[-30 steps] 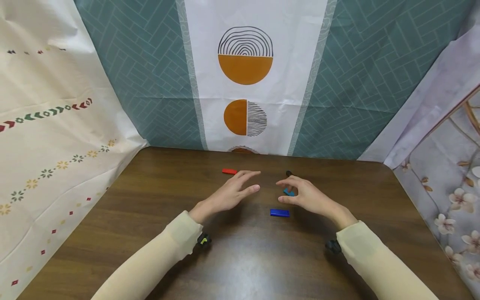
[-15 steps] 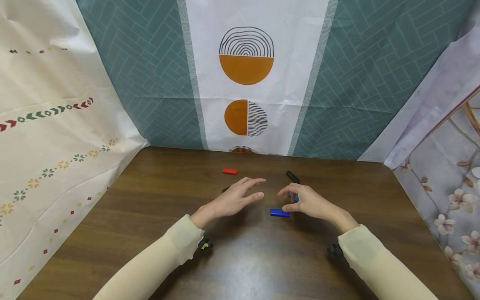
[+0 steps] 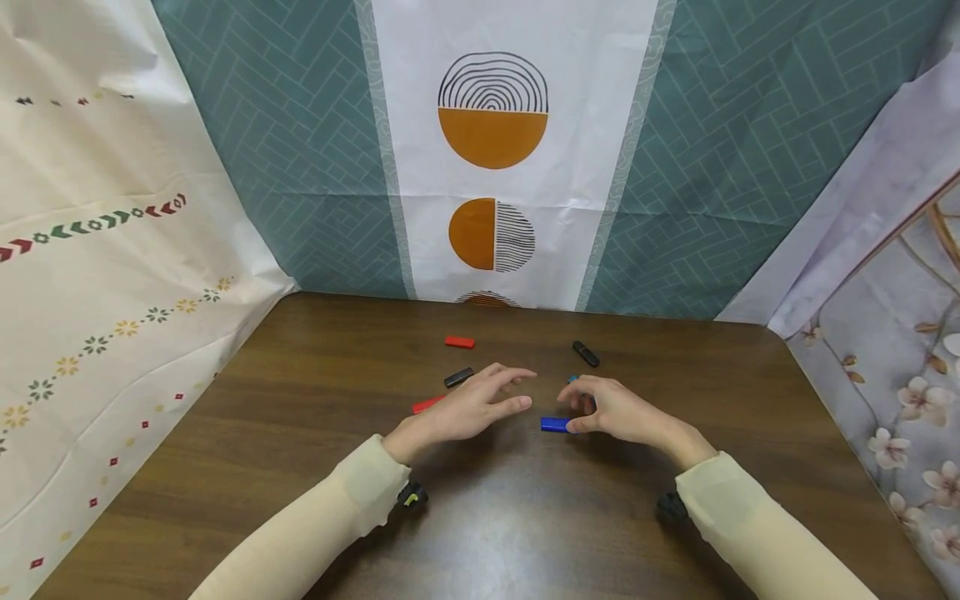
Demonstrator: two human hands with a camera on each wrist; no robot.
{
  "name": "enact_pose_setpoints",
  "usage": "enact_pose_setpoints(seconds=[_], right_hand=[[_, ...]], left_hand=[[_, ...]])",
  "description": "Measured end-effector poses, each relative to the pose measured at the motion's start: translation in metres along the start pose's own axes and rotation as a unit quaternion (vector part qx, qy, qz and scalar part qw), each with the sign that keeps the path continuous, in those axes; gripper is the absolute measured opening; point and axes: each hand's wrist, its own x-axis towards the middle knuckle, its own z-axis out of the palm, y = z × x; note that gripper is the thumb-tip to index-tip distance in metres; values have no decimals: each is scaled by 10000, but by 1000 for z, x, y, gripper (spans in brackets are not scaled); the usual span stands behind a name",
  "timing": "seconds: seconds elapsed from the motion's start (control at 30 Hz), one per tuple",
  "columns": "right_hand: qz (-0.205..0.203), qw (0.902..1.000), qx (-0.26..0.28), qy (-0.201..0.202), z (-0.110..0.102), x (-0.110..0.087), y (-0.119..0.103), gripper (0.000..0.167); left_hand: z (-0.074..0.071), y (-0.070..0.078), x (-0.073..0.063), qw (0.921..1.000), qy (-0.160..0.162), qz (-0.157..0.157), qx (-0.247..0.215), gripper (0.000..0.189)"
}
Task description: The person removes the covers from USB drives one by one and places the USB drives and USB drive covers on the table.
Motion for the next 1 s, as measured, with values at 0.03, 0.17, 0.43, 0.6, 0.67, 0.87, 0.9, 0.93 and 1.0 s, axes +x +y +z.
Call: enact_pose_setpoints(seconds=[0.03,0.17,0.43,0.6,0.67,0.87,0.9,0.93,1.0], right_hand=[[2,10000,-6,-6,0,0,0,36],[-4,10000,-48,-2,1,1,1,36],[-21,9999,-80,-88,4,2,4,35],[-26,9999,-107,-100,5,2,4,35],[-14,9999,-106,-112,5,3,4,35],[-49,9999,-20,-146,7,5,5,32],[-53,9999,1,-153,7,5,5,32],[-54,9999,6,-162,8,5,5,32],[-45,9998,36,-185,8,6,5,32]], left_hand=[[0,0,0,10000,-8,4,5,54],[2,-1,0,10000,-53,7,18,54],[7,-2,-1,9999,-124,-27,77,53],[10,-3,0,9998,-146,-53,152,54],[11,-4,1,9997,-157,-47,179,55],[14,-3,1,9995,-226,-14,215,56],[14,-3,1,9995,-245,-7,201,56],[14,-3,1,9995,-257,-3,203,55],[15,-3,1,9995,-276,-10,176,55]])
